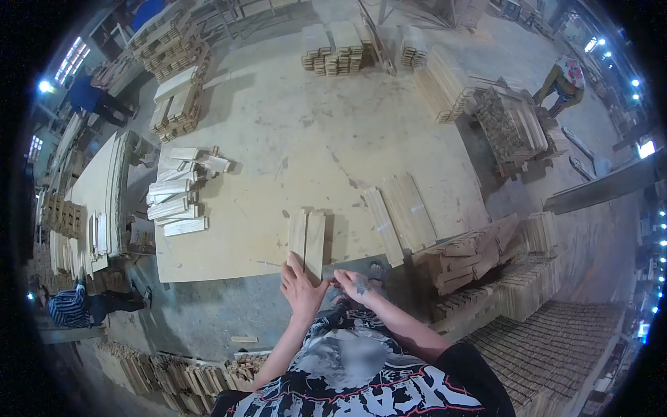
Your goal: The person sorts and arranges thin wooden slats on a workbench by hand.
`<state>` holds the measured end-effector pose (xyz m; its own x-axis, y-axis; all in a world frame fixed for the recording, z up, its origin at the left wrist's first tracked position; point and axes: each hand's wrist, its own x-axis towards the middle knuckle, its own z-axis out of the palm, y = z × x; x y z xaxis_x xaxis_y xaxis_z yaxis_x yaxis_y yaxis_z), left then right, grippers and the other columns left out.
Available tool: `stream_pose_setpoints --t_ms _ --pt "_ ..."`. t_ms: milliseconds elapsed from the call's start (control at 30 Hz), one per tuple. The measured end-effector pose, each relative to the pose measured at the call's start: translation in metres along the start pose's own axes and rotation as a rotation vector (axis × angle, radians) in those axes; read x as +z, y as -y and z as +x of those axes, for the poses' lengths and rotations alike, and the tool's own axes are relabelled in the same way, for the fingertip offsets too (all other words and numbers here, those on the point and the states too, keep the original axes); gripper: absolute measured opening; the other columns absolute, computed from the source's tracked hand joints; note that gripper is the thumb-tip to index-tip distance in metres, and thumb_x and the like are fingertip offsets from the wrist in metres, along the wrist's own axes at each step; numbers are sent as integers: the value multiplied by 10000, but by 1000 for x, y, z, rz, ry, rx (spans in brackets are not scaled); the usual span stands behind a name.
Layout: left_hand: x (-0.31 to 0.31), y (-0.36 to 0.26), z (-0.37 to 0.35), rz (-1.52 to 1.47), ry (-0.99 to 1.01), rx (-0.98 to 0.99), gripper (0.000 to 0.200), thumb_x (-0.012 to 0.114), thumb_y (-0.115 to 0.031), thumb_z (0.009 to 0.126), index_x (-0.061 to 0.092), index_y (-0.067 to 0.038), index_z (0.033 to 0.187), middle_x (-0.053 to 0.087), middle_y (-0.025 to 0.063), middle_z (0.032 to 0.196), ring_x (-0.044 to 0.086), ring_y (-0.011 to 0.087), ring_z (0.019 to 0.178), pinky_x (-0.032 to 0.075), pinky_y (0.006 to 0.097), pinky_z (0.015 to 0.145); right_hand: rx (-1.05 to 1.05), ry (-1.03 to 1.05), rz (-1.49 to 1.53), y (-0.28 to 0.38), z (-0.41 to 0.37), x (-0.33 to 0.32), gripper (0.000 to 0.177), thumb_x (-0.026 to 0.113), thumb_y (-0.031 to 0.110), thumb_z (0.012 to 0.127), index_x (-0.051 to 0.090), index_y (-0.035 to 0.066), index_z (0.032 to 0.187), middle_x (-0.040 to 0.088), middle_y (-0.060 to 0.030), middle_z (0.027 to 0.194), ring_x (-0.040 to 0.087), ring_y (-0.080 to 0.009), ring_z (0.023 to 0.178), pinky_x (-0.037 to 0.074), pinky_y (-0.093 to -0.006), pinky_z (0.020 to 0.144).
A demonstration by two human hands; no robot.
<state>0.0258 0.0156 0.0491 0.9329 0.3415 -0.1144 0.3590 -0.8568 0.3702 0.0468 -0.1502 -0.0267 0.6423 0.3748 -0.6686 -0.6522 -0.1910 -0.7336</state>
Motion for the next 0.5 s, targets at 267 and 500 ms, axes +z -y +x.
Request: stream_pose_setpoints --t_ms 267,500 --pt "12 -19 0 117 24 -158 1214 886 -306 637 186 -102 1608 381 292 1396 430 458 1254 370 549 1007 -208 170 -39 -13 27 -13 525 546 499 1034 680 -1 1122 711 -69 988 679 -161 941 536 -307 793" --pt "-3 -26 -2 -64 124 -257 1319 927 -292 596 124 -78 1620 453 276 1255 490 434 1148 431 510 972 -15 426 -20 14 39 -5 650 459 629 1020 611 73 1320 684 -61 1166 648 -167 1057 516 -316 884"
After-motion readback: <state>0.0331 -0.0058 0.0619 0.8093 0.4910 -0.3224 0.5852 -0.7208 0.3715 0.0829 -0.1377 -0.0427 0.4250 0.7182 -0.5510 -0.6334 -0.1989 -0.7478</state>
